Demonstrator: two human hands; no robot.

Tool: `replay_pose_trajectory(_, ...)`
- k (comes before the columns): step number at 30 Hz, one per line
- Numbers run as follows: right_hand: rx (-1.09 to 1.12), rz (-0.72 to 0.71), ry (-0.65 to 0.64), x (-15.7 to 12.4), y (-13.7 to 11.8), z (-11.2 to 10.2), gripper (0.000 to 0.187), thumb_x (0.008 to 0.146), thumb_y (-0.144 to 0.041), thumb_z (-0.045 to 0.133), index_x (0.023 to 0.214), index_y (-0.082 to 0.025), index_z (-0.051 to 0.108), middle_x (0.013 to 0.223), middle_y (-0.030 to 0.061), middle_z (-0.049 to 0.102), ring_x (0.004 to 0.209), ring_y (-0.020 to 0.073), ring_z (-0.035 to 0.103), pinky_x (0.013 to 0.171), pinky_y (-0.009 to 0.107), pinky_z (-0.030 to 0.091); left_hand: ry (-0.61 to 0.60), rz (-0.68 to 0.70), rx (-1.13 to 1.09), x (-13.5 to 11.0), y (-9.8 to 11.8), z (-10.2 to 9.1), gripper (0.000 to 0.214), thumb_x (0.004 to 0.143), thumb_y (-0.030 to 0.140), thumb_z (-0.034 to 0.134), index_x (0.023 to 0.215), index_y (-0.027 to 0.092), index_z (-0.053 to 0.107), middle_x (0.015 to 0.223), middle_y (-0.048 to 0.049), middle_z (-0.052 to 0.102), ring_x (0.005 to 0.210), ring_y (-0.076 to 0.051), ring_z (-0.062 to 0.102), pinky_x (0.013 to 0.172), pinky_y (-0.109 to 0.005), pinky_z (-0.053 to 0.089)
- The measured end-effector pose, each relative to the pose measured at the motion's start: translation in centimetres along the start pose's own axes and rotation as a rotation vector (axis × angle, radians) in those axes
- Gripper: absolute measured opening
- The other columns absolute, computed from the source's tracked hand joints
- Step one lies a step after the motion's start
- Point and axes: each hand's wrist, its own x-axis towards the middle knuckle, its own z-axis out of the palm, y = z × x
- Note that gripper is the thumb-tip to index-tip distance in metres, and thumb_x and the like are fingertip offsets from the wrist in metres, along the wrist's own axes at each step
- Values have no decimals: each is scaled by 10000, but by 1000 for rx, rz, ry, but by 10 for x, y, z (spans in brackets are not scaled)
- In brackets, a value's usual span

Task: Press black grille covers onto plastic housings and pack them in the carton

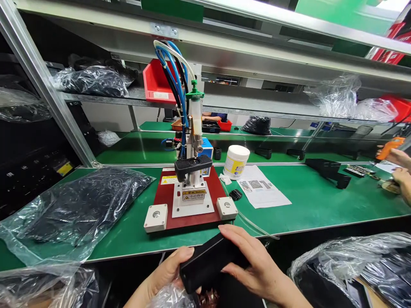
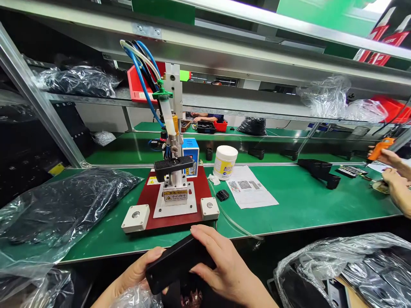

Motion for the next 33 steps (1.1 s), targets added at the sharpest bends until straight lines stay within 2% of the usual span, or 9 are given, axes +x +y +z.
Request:
replay_pose_trajectory(3, 24, 16, 23, -1, 2, 4, 706, 785, -334, 785, 1397, -287, 438, 1238, 100, 647, 1123, 245, 646, 943, 314, 567, 129, 19, 9, -3, 2, 0, 590, 778, 691, 588, 870, 128, 738, 552, -34, 584, 426, -109, 434, 495, -249, 388)
replay_pose_trajectory(7, 54, 70, 92, 0, 1, 9, 649, 743, -368, 819, 1295, -286, 489, 1118, 90, 669, 1018, 248, 674, 855, 308, 589, 324, 289, 108, -8, 5, 0, 573, 806, 674, 590, 1073, 177, 693, 863, -73, 692, 712, -205, 640, 666, -301, 505)
replay_pose_trajectory(11, 107, 138, 181, 6, -1, 13, 590, 707, -408, 838, 1206, -275, 553, 1053, 80, 680, 937, 250, 687, 777, 305, 592, 255, 455, 250, -12, 5, -1, 659, 700, 614, 752, 1191, 194, 620, 1056, -102, 680, 936, -264, 645, 835, -334, 508)
replay_pose_trajectory(13, 141, 156, 221, 12, -4, 14, 561, 700, -429, 839, 1173, -268, 585, 1015, 71, 690, 889, 241, 690, 739, 298, 586, 310, 539, 336, -13, 6, -2, 707, 634, 607, 805, 1185, 202, 628, 1124, -108, 663, 1003, -279, 629, 876, -326, 497)
replay_pose_trajectory(17, 188, 154, 284, 32, -7, 14, 527, 709, -467, 824, 1147, -248, 630, 993, 75, 704, 863, 238, 686, 736, 316, 577, 481, 745, 563, -16, 25, -4, 631, 657, 610, 785, 1128, 203, 683, 1155, -107, 656, 1098, -292, 594, 955, -322, 460)
replay_pose_trajectory(21, 163, 47, 339, 66, -5, 8, 503, 773, -411, 788, 1216, -253, 609, 1087, 84, 692, 986, 245, 665, 836, 349, 562, 481, 884, 689, -14, 75, -12, 675, 619, 606, 811, 1137, 191, 691, 1102, -111, 695, 1019, -289, 635, 923, -345, 487)
replay_pose_trajectory(25, 89, -52, 377, 117, 6, -3, 429, 847, -354, 718, 1250, -267, 599, 1172, 81, 662, 1101, 240, 622, 949, 391, 518, 423, 1000, 802, 1, 152, -22, 731, 608, 614, 816, 1158, 148, 693, 1147, -146, 696, 1096, -318, 614, 1019, -407, 442)
replay_pose_trajectory(29, 33, -44, 453, 167, 29, -8, 355, 865, -388, 686, 1190, -253, 638, 1145, 81, 660, 1087, 234, 614, 948, 411, 506, 351, 962, 877, 26, 220, -30, 710, 607, 625, 812, 1108, 130, 723, 1149, -162, 700, 1144, -349, 594, 1066, -473, 398)
replay_pose_trajectory(33, 38, 21, 454, 189, 55, -2, 318, 865, -387, 677, 1145, -238, 658, 1114, 81, 662, 1061, 229, 619, 927, 404, 505, 291, 862, 894, 52, 247, -42, 644, 627, 604, 809, 1077, 148, 742, 1140, -153, 705, 1126, -348, 606, 1025, -480, 433)
